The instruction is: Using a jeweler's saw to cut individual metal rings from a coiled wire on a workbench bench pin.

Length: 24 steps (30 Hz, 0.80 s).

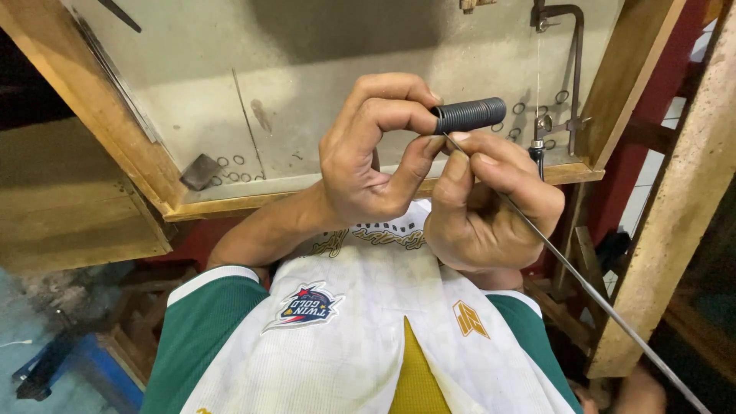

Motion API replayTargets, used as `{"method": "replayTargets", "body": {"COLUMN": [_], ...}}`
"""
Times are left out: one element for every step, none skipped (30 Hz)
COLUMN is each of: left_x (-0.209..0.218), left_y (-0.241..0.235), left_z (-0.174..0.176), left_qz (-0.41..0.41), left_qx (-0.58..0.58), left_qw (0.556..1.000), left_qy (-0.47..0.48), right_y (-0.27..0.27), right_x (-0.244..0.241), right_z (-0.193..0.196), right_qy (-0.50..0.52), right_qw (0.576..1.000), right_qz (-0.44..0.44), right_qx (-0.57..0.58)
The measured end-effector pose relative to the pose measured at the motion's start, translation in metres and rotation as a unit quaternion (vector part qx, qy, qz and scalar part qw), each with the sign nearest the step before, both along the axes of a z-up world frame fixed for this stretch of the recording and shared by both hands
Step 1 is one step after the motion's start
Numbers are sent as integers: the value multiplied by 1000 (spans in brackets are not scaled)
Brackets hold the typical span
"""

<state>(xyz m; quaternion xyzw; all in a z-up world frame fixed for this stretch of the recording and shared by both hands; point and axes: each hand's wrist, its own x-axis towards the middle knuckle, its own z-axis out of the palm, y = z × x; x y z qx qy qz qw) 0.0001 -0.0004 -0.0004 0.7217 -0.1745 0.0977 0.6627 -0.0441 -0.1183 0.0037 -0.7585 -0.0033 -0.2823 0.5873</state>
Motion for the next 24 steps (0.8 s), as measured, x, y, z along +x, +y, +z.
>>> {"method": "replayTargets", "body": {"left_x": [0,0,0,1,1,1,1,1,1,2,3,3,3,3,3,3,3,3,4,4,4,4,4,4], "left_y": [0,0,0,-1,-1,-2,-2,-2,-2,-2,-2,-2,-2,-1,-1,-2,-2,-2,-2,-2,-3,-3,-4,-4], "left_z": [0,0,0,0,0,0,-1,-1,-1,-1,-2,-2,-2,-2,-2,-2,-2,-2,-2,-1,-2,-2,-2,-2], "left_qz": [-1,-1,-1,-1,-1,-1,1,5,5,6,7,6,5,4,4,4,4,4,3,1,1,3,6,5], "left_qx": [-1,-2,-2,-3,-4,-4,0,4,5,7,10,10,15,19,20,17,14,15,16,18,18,21,23,23], "left_qw": [1000,1000,1000,1000,1000,1000,1000,1000,1000,1000,1000,1000,1000,1000,1000,1000,1000,1000,1000,999,999,999,999,999], "left_qy": [0,1,1,0,-1,-1,-6,-11,-10,-13,-15,-15,-16,-16,-15,-19,-23,-24,-25,-27,-27,-28,-29,-29], "right_y": [-1,-1,-1,-1,-1,-1,-1,-1,0,0,1,2,3,4,3,1,-1,-1,-1,-2,-3,-4,-5,-4], "right_x": [0,0,0,0,0,0,1,1,2,4,5,7,8,8,7,7,6,6,6,6,5,4,4,5], "right_z": [0,0,1,1,2,2,1,0,0,-1,-2,-2,-2,-2,-1,-1,0,0,0,-1,-2,-3,-5,-5], "right_qy": [-2,-5,-5,1,7,7,1,-4,-4,-11,-18,-19,-22,-25,-24,-17,-9,-9,-10,-12,-12,-14,-17,-17], "right_qw": [1000,1000,1000,1000,1000,1000,1000,1000,1000,1000,999,999,999,999,999,1000,1000,1000,1000,1000,1000,999,999,999], "right_qz": [2,4,4,2,0,0,-1,-1,-1,-5,-9,-9,-18,-28,-28,-15,-3,-2,0,1,1,3,6,5], "right_qx": [0,-1,-1,-5,-9,-9,-12,-14,-13,-19,-25,-25,-24,-23,-23,-21,-20,-20,-22,-24,-24,-32,-40,-39]}}
